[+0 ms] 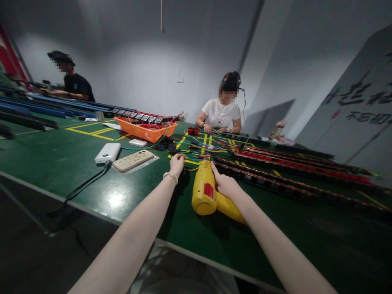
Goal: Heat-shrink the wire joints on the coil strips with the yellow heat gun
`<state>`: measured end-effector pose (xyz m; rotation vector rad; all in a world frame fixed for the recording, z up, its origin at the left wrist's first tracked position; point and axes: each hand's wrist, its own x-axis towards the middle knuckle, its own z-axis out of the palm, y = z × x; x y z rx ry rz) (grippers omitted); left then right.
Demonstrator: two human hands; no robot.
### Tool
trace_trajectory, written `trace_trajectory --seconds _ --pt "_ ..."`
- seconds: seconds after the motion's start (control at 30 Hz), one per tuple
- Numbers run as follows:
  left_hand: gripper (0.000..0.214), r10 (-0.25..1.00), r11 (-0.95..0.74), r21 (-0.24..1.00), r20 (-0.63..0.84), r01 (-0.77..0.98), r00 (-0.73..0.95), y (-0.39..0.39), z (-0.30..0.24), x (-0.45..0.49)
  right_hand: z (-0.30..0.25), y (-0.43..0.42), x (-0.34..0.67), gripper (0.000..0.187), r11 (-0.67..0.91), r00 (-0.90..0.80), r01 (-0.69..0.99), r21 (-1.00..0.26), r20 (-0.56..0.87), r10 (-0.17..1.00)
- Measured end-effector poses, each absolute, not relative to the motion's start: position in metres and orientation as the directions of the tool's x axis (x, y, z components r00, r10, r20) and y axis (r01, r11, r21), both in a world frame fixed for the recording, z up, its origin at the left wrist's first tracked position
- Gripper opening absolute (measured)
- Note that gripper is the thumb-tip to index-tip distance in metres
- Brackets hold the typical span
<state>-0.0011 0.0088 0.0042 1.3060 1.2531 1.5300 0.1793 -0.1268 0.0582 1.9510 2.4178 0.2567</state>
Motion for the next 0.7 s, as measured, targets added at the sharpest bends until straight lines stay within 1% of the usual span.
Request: trace_trajectory --seconds 0.27,0.43,0.53,0.7 --pt "0.024 0.948 -0.231 0.966 0.250 0.114 -0.198 0.009 0.003 0.000 0.058 -0.127 0.179 0.087 0.190 -0.202 0.972 0.137 0.080 0.976" --pt "0.023 0.935 -0.254 0.950 0.289 0.183 -0.205 0.013 -0.002 -0.001 0.058 -0.128 0.173 0.089 0.191 -0.198 0.975 0.117 0.057 0.978" --pt "0.024 0.927 -0.268 0.942 0.309 0.202 -0.212 0.014 -0.003 -0.001 0.057 -0.126 0.163 0.087 0.218 -0.225 0.969 0.113 0.054 0.973" --pt "0.024 0.938 -0.251 0.947 0.289 0.200 -0.193 0.013 -0.001 -0.002 0.055 -0.117 0.142 0.088 0.288 -0.294 0.951 0.111 0.041 0.955"
